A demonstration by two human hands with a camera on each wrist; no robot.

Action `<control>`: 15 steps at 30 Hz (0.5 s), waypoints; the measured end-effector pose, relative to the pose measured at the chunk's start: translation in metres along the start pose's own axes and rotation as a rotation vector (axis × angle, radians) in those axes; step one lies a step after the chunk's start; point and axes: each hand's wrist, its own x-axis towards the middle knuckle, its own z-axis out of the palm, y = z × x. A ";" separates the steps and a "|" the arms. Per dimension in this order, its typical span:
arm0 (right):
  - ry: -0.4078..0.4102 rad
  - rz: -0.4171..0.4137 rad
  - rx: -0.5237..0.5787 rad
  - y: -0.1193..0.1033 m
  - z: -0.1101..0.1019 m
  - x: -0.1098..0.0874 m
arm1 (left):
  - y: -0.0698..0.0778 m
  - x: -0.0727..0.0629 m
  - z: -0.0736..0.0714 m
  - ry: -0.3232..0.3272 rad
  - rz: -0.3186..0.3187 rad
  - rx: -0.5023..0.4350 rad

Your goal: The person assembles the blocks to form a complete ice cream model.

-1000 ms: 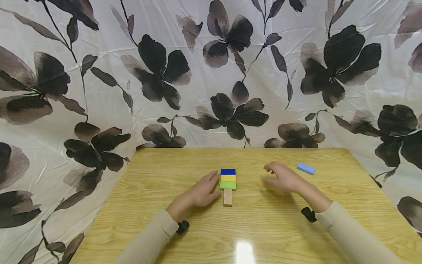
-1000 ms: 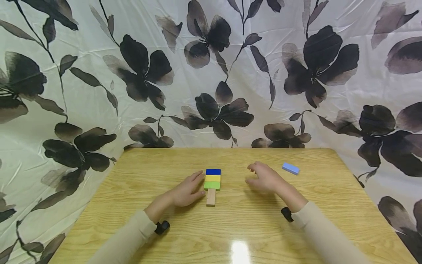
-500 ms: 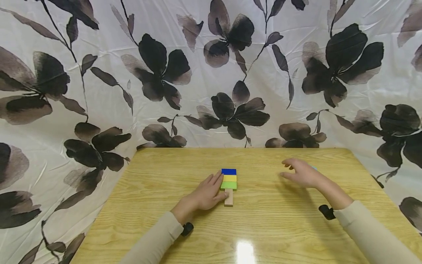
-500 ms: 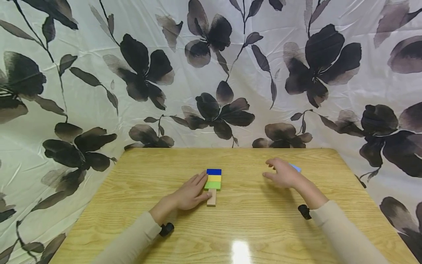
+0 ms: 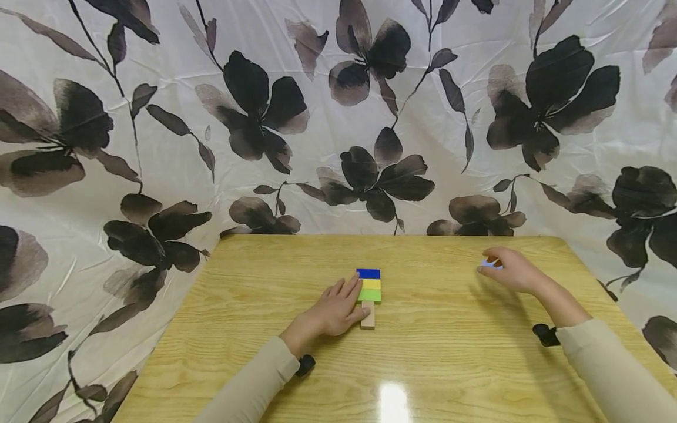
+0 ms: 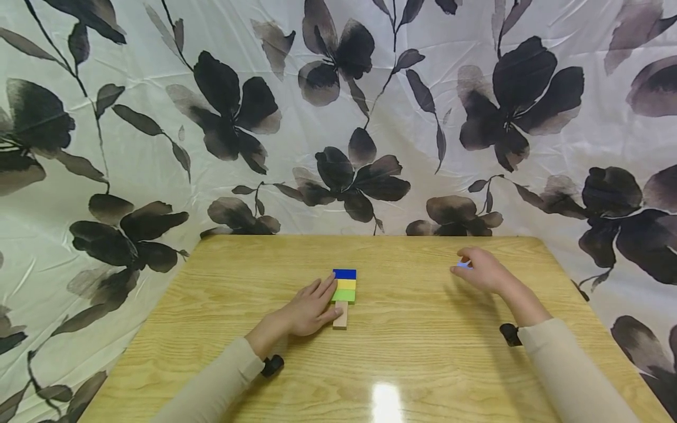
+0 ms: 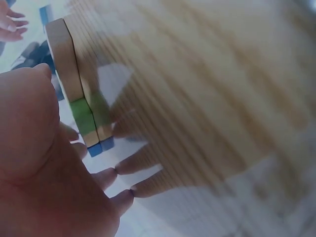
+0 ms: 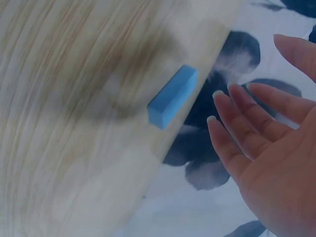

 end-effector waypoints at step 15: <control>-0.002 0.136 0.006 0.030 -0.008 -0.007 | 0.003 0.002 0.000 -0.036 -0.028 0.089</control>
